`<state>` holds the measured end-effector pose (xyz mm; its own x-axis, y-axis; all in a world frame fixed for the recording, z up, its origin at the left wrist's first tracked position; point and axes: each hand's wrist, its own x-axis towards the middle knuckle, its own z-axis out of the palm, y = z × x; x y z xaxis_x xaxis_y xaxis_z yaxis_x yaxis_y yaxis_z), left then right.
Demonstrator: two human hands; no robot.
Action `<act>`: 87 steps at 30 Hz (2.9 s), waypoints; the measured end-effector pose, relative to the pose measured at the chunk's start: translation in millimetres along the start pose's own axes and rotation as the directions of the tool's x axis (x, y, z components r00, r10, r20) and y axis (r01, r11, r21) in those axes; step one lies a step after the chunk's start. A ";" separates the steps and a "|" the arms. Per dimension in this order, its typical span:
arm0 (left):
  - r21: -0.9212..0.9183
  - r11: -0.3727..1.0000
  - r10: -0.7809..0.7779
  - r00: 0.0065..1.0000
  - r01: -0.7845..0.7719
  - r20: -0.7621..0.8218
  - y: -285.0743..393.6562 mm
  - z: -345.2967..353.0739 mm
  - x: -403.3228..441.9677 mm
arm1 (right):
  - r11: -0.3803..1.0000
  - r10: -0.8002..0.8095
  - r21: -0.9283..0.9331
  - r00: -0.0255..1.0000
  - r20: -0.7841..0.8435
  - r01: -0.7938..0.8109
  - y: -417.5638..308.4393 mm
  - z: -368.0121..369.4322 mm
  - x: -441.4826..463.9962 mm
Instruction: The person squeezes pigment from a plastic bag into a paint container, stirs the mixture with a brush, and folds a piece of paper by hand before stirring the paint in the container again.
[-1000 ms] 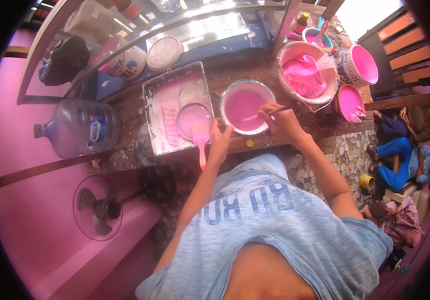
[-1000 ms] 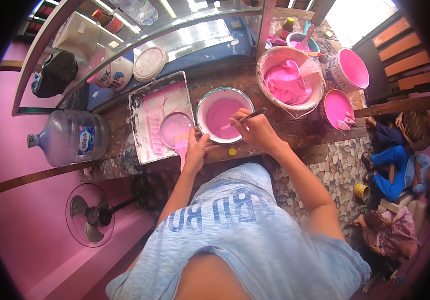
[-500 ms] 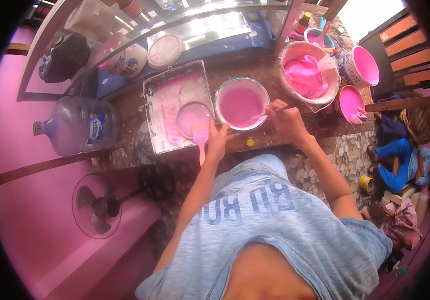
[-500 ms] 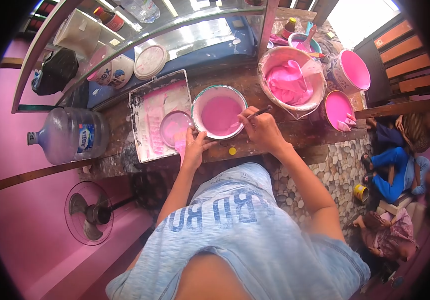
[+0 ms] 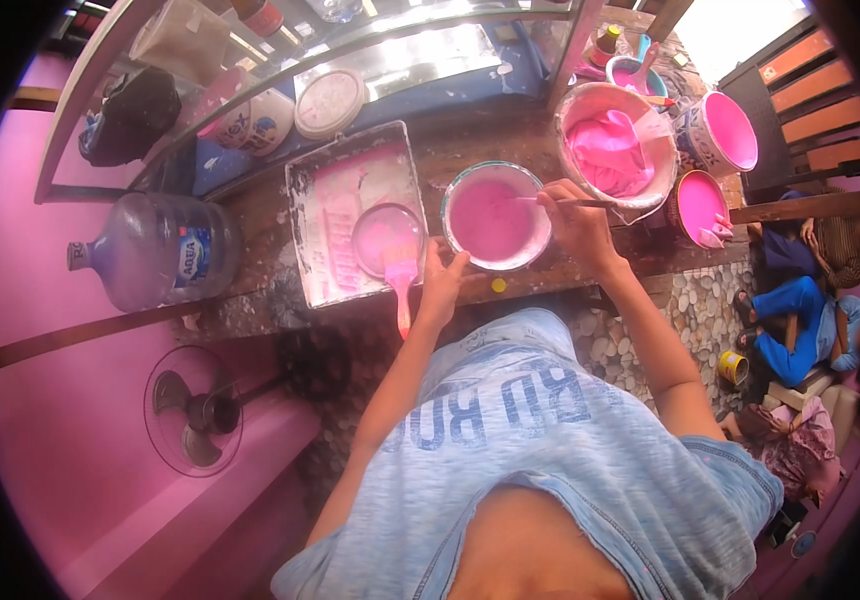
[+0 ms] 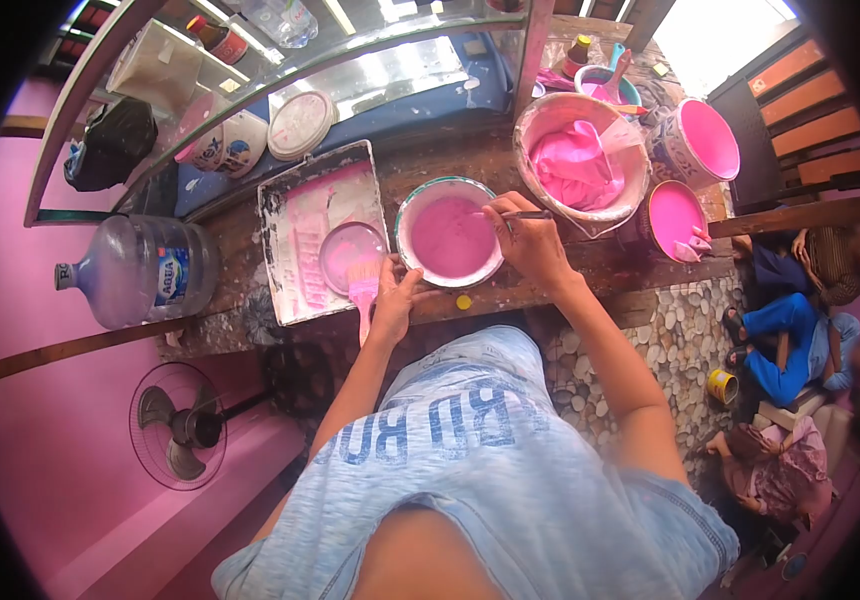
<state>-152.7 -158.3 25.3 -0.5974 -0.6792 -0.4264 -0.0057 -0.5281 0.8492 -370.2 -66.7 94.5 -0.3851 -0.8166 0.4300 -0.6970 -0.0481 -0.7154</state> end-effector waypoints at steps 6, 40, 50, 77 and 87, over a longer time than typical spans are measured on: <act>-0.028 0.999 0.029 0.999 -0.029 -0.024 1.0 3.7 4.7 | 0.994 0.002 0.110 0.977 0.214 -0.027 -23.8 10.3 -15.0; 0.409 0.872 0.323 0.943 -0.267 -0.073 -4.2 -2.3 16.9 | 0.909 0.226 0.345 0.972 0.058 -0.232 -24.4 9.9 -27.0; 0.113 0.972 0.210 0.977 -0.207 -0.020 24.5 -4.7 11.1 | 0.965 0.046 0.248 0.981 0.187 -0.092 -26.7 -1.4 -41.5; 0.136 0.956 0.267 0.963 -0.260 -0.040 20.1 0.2 7.4 | 0.942 0.164 0.269 0.975 0.148 -0.199 -36.5 -1.1 -43.4; 0.058 0.991 0.124 0.992 -0.124 -0.002 28.5 8.3 -4.3 | 0.985 0.105 0.140 0.994 -0.011 -0.102 -23.5 -2.3 -22.8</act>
<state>-156.9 -166.2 53.9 -0.5921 -0.7405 -0.3181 0.0219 -0.4094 0.9121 -346.4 -45.6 102.8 -0.4630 -0.8104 0.3589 -0.5624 -0.0443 -0.8257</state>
